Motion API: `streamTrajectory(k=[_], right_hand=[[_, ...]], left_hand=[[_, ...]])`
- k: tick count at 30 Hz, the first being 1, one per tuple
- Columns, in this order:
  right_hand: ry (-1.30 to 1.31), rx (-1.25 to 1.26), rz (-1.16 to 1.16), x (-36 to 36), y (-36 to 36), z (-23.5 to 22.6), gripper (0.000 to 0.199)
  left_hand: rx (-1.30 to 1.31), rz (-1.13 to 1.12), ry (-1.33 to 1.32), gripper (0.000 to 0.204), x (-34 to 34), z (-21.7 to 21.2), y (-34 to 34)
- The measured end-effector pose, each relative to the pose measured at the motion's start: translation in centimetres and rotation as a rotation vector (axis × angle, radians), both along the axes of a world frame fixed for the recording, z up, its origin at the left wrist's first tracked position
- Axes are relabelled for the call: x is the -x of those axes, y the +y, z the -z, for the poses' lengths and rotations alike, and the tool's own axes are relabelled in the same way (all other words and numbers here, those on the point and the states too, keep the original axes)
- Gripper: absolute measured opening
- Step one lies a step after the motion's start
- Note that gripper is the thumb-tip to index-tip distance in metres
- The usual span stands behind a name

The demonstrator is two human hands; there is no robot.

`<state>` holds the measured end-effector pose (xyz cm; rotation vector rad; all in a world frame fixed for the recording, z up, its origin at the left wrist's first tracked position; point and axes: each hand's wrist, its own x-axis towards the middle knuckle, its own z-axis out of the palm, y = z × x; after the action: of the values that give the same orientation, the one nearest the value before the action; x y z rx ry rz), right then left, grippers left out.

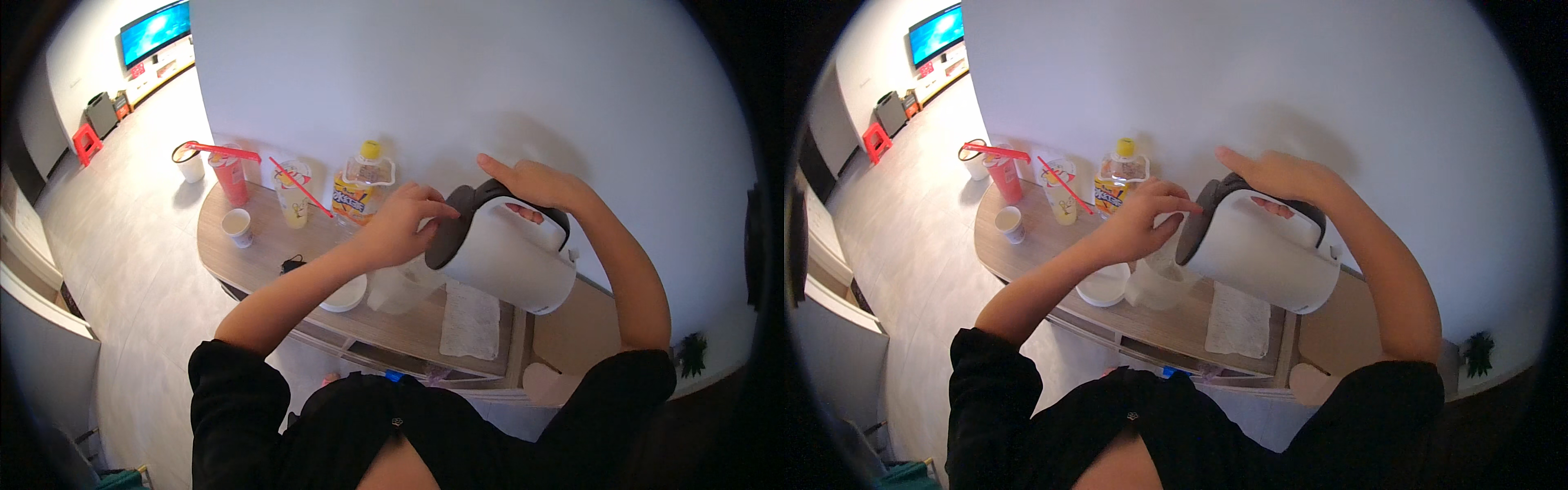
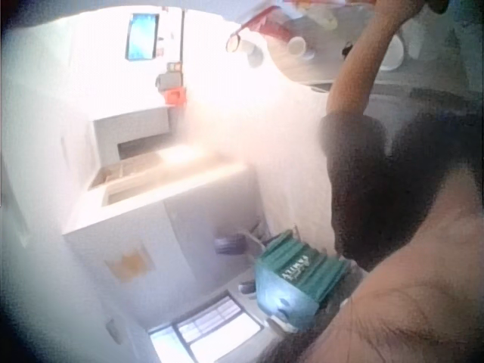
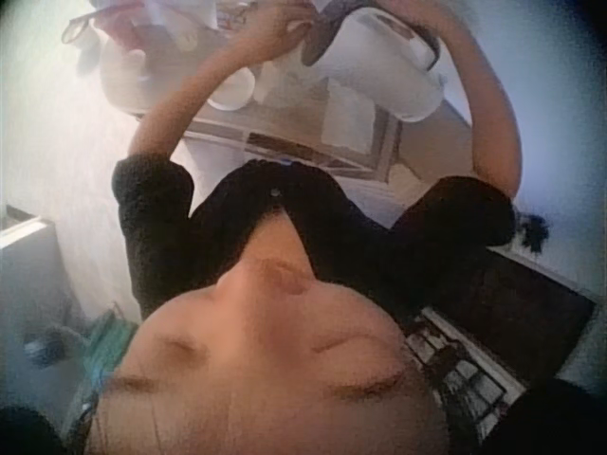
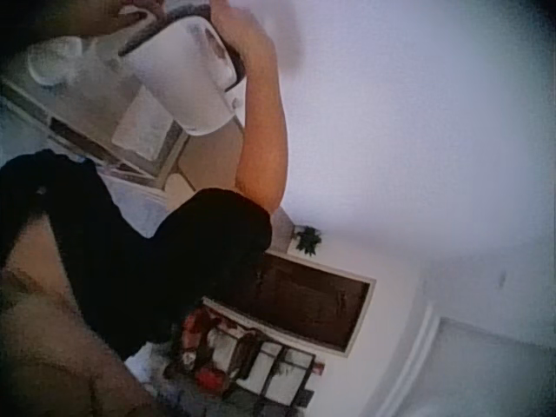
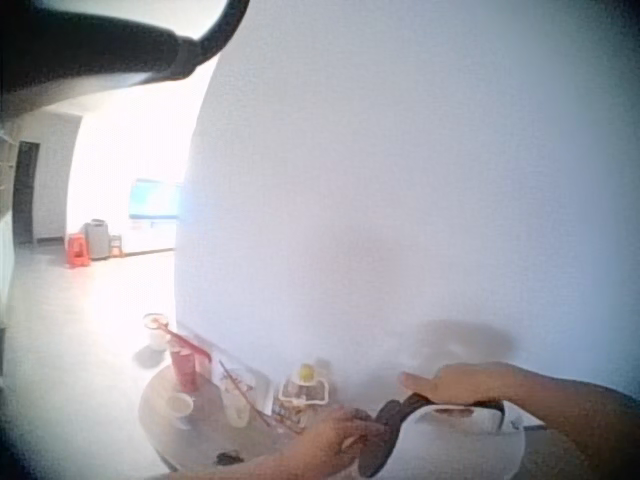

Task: The person organizes kitchenware by placing a plate into a drawer, stacking bowls, and arranging them in a dish rack. They then move to a different area to pour hot water from an electric kettle into a plastic container.

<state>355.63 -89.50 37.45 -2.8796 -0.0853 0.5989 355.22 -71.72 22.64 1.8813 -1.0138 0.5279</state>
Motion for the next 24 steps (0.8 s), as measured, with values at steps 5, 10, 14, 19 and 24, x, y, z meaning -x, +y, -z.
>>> streamTrajectory(k=[5,10,14,19,24], right_hand=[[-0.024,0.021,0.005,0.4,0.2,-0.1,0.073],[0.0,0.015,0.042,0.0,0.2,0.2,0.067],[0.002,-0.029,0.023,-0.2,0.1,0.1,0.063],[-0.012,-0.037,0.043,-0.2,0.3,0.1,0.061],[-0.022,-0.022,0.015,-0.5,0.2,0.3,0.061]], left_hand=[[-0.104,0.01,-0.098,0.01,-1.1,-1.4,0.0],[-0.214,-0.001,-0.14,0.005,-2.3,-3.1,0.1],[-0.26,-0.028,-0.139,0.006,-2.5,-3.3,0.2],[-0.26,-0.006,-0.106,0.008,-3.0,-3.1,0.3],[-0.252,0.0,-0.081,0.009,-3.0,-3.1,0.3]])
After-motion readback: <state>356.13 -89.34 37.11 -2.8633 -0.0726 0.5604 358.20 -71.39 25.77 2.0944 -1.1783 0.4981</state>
